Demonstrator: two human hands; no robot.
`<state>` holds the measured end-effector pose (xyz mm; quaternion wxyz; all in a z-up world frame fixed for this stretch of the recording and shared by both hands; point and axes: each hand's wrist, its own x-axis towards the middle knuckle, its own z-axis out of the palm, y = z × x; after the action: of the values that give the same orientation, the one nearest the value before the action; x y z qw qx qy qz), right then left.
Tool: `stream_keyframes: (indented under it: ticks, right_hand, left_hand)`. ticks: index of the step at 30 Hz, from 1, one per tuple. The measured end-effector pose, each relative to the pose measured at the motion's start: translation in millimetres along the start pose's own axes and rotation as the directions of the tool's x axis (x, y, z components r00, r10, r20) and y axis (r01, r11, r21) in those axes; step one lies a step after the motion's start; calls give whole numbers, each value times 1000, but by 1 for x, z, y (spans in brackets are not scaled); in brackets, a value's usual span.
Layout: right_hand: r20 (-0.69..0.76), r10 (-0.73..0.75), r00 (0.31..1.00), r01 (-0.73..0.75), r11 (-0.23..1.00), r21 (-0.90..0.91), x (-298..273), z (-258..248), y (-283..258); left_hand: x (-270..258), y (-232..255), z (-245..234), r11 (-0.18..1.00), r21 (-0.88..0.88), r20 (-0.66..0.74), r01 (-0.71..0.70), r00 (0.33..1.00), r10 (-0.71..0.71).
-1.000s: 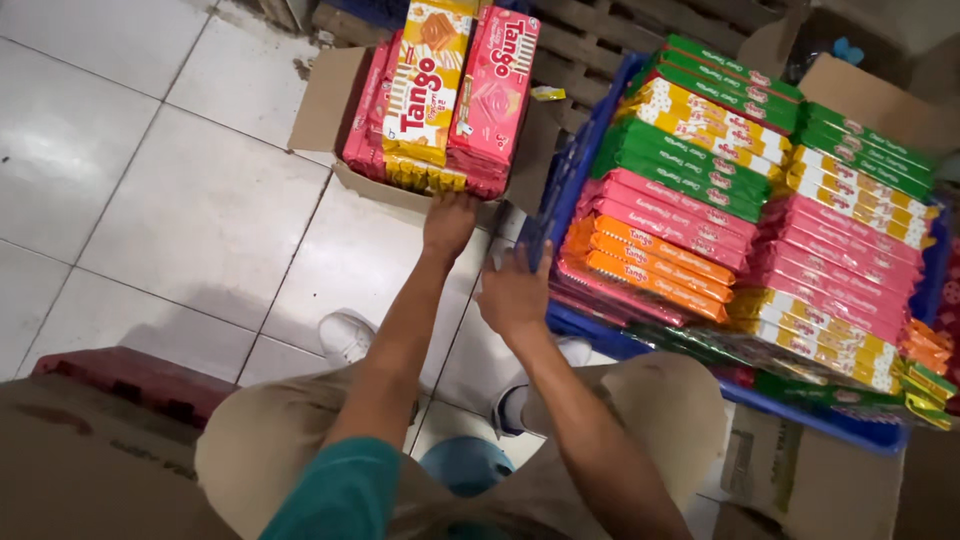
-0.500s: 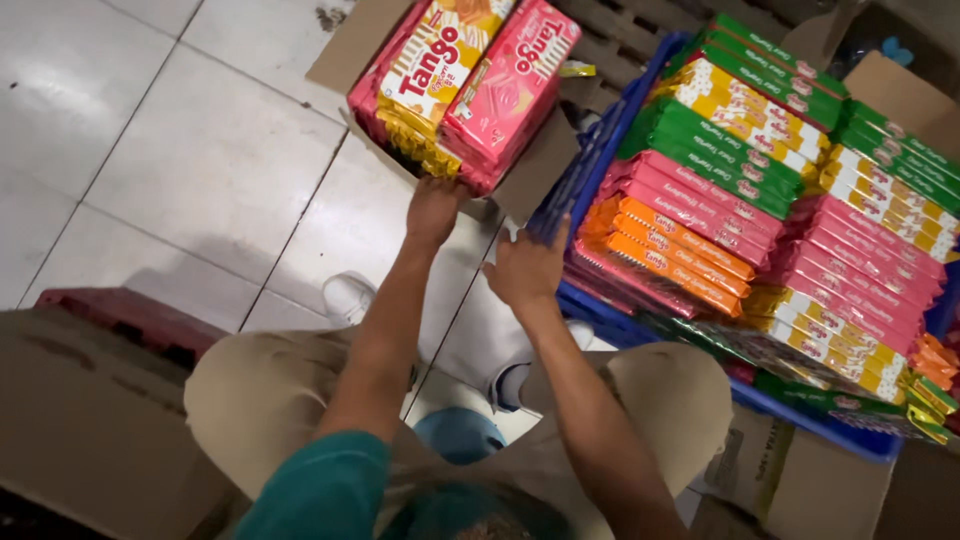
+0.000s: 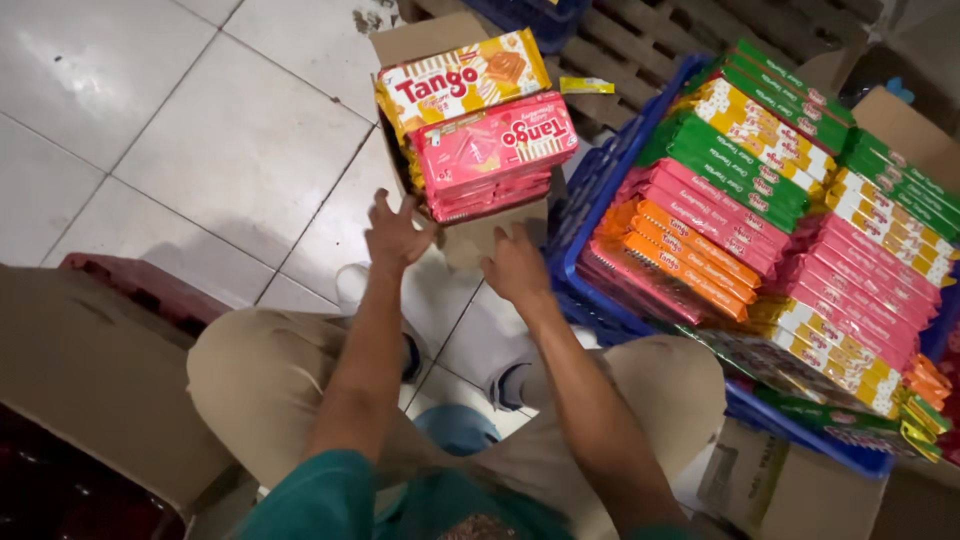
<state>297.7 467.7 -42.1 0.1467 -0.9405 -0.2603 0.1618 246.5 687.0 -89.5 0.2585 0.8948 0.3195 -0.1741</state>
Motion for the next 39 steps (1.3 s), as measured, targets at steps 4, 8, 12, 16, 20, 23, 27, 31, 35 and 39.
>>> stream_keyframes:
  ticks: [4, 8, 12, 16, 20, 23, 27, 31, 35, 39]
  right_hand:
    - [-69, 5, 998, 1, 995, 97, 36, 27, 31]
    - [-168, 331, 929, -277, 919, 281, 89, 151, 132]
    - [-242, 510, 825, -353, 801, 483, 133, 119, 121]
    - [-222, 620, 752, -433, 720, 543, 144, 149, 161]
    - [-282, 657, 699, -424, 699, 575, 140, 147, 158]
    - [-284, 635, 718, -456, 738, 498, 113, 141, 124]
    - [-314, 471, 825, -149, 716, 682, 95, 171, 107]
    - [-128, 404, 906, -216, 699, 682, 67, 140, 67]
    - [-121, 360, 925, -178, 692, 699, 65, 99, 48]
    - [-77, 372, 925, -154, 553, 819, 76, 115, 53]
  left_hand:
    - [-19, 7, 27, 867, -496, -59, -42, 998, 15]
    - [-21, 28, 40, 741, -667, -122, -79, 993, -4]
    - [-20, 34, 52, 664, -741, -212, -98, 973, -93]
    - [-20, 29, 42, 626, -775, -173, -85, 982, -81]
    - [7, 12, 49, 584, -809, -127, -74, 991, -50]
    - [25, -11, 40, 734, -677, -132, -49, 990, -56]
    - [76, -70, 67, 881, -474, -245, -6, 961, -126]
    - [71, -94, 53, 896, -436, -441, -85, 888, -130]
    - [46, -87, 40, 850, -478, -493, -222, 868, -50]
    - [21, -53, 9, 795, -581, -356, -172, 933, -59]
